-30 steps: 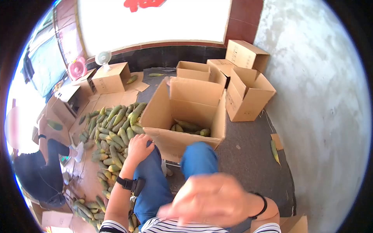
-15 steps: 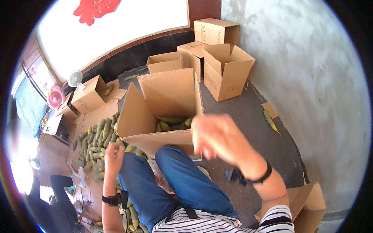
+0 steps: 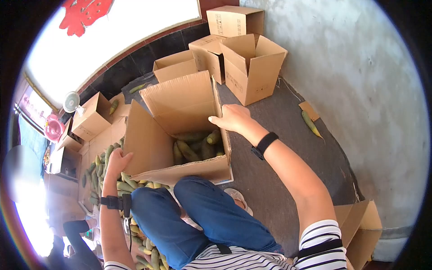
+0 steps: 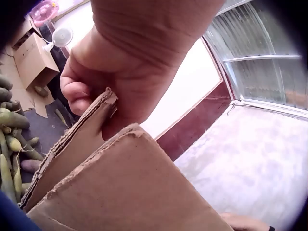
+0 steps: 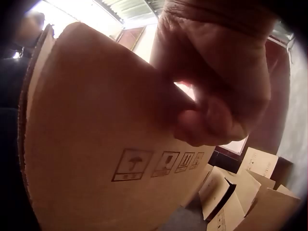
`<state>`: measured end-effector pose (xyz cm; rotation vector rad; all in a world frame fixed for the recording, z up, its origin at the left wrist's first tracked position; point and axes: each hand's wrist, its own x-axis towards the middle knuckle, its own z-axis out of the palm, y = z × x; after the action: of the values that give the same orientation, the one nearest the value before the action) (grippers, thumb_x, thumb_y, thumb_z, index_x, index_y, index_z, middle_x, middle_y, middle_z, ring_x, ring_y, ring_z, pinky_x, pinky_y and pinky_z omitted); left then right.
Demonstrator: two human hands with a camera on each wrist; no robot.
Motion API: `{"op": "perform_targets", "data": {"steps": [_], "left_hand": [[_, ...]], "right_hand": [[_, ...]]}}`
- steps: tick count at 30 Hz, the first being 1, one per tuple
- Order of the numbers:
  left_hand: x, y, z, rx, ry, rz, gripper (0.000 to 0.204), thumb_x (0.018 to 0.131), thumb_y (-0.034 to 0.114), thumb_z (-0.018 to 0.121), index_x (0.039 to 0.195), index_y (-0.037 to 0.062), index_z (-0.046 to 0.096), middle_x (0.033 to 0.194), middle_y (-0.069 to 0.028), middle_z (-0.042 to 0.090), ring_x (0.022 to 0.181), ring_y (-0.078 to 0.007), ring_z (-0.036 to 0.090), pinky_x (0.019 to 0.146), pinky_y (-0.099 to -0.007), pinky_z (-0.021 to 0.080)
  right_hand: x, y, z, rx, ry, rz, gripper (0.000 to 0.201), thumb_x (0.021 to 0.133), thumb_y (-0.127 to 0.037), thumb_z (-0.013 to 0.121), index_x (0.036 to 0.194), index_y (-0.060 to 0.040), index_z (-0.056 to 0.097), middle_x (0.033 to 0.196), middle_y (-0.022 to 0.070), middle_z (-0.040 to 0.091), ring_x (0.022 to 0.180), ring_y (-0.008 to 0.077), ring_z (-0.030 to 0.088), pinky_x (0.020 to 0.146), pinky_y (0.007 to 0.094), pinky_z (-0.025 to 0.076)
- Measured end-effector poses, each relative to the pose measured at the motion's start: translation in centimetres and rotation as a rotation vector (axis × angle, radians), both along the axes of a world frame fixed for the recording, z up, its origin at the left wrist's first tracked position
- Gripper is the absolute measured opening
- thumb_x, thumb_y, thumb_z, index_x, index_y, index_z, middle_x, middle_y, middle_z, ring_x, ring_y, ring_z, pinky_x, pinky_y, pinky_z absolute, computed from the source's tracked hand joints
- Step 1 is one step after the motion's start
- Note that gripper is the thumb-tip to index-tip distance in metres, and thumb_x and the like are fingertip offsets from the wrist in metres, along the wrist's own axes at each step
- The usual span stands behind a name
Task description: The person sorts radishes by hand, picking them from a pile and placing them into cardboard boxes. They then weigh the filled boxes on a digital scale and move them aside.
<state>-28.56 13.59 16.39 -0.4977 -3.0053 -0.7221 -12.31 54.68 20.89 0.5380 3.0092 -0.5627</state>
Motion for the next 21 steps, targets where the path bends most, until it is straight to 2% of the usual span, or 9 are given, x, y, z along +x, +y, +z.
{"op": "perform_targets", "data": {"steps": [2, 6, 11, 13, 14, 16, 18, 19, 21], "left_hand": [[-0.3, 0.0, -0.8, 0.008, -0.047, -0.029, 0.039, 0.074, 0.030, 0.075, 0.071, -0.0025, 0.053, 0.063, -0.0139, 0.055, 0.060, -0.0246, 0.056, 0.057, -0.0399, 0.045], [0.3, 0.5, -0.2, 0.308, -0.330, -0.078, 0.029, 0.082, 0.019, 0.068, 0.095, -0.0075, 0.066, 0.074, -0.0063, 0.066, 0.063, -0.0130, 0.061, 0.058, -0.0305, 0.048], [0.1, 1.2, 0.2, 0.157, -0.286, -0.157, 0.023, 0.084, 0.014, 0.064, 0.097, -0.0040, 0.067, 0.073, -0.0043, 0.065, 0.064, -0.0111, 0.059, 0.058, -0.0293, 0.047], [1.5, 3.1, 1.0, 0.336, -0.331, -0.211, 0.019, 0.084, 0.011, 0.061, 0.096, -0.0038, 0.067, 0.075, -0.0030, 0.064, 0.065, -0.0099, 0.057, 0.059, -0.0291, 0.046], [1.5, 3.4, 0.8, 0.334, -0.337, -0.255, 0.018, 0.085, 0.010, 0.060, 0.095, -0.0039, 0.066, 0.076, -0.0024, 0.064, 0.066, -0.0096, 0.057, 0.061, -0.0287, 0.046], [1.9, 4.9, 1.6, 0.327, -0.348, -0.313, 0.017, 0.085, 0.009, 0.059, 0.094, -0.0041, 0.065, 0.078, -0.0017, 0.064, 0.068, -0.0092, 0.056, 0.062, -0.0282, 0.046], [3.3, 6.4, 3.4, 0.190, -0.312, -0.271, 0.018, 0.085, 0.009, 0.059, 0.096, -0.0046, 0.064, 0.077, -0.0063, 0.064, 0.069, -0.0120, 0.057, 0.064, -0.0296, 0.045], [3.8, 7.3, 3.5, 0.192, -0.317, -0.272, 0.018, 0.085, 0.009, 0.059, 0.096, -0.0046, 0.064, 0.077, -0.0063, 0.064, 0.069, -0.0120, 0.057, 0.064, -0.0296, 0.045], [4.7, 9.7, 4.0, 0.121, -0.146, -0.488, 0.021, 0.084, 0.010, 0.061, 0.100, -0.0039, 0.062, 0.074, -0.0126, 0.061, 0.068, -0.0182, 0.057, 0.063, -0.0319, 0.045]], "right_hand": [[-0.7, 0.5, -0.6, 0.042, -0.026, 0.019, 0.056, 0.084, -0.049, 0.057, 0.091, 0.0047, 0.069, 0.092, 0.0231, 0.069, 0.091, 0.0362, 0.067, 0.077, 0.0441, 0.052], [-1.1, 1.9, -1.3, -0.136, -0.076, -0.044, 0.047, 0.081, -0.041, 0.056, 0.093, 0.0017, 0.069, 0.093, 0.0215, 0.069, 0.091, 0.0357, 0.067, 0.078, 0.0432, 0.051], [-0.2, 2.7, -2.2, -0.218, -0.059, -0.024, 0.038, 0.076, -0.034, 0.057, 0.088, -0.0005, 0.070, 0.090, 0.0221, 0.069, 0.089, 0.0378, 0.067, 0.077, 0.0446, 0.051], [0.9, 3.5, -2.9, -0.179, 0.027, -0.060, 0.041, 0.080, -0.039, 0.055, 0.085, 0.0002, 0.066, 0.084, 0.0221, 0.067, 0.080, 0.0377, 0.066, 0.072, 0.0468, 0.050], [1.4, 3.9, -3.6, -0.165, 0.061, -0.099, 0.041, 0.080, -0.039, 0.055, 0.086, 0.0001, 0.067, 0.085, 0.0222, 0.067, 0.081, 0.0382, 0.066, 0.071, 0.0473, 0.050], [3.9, 5.2, -4.5, -0.150, 0.093, -0.153, 0.041, 0.081, -0.039, 0.055, 0.086, -0.0001, 0.067, 0.086, 0.0223, 0.067, 0.082, 0.0386, 0.066, 0.071, 0.0478, 0.050], [7.1, 5.8, -5.0, -0.199, 0.124, -0.162, 0.042, 0.082, -0.039, 0.055, 0.086, 0.0007, 0.066, 0.086, 0.0225, 0.067, 0.083, 0.0388, 0.066, 0.072, 0.0476, 0.050], [9.6, 5.5, -4.9, -0.229, 0.135, -0.194, 0.034, 0.079, -0.031, 0.055, 0.085, 0.0000, 0.068, 0.088, 0.0232, 0.067, 0.085, 0.0401, 0.066, 0.073, 0.0496, 0.050], [15.0, 5.6, -5.6, -0.279, 0.132, -0.284, 0.041, 0.082, -0.040, 0.057, 0.084, 0.0002, 0.067, 0.081, 0.0220, 0.066, 0.079, 0.0387, 0.066, 0.069, 0.0485, 0.050]]}}
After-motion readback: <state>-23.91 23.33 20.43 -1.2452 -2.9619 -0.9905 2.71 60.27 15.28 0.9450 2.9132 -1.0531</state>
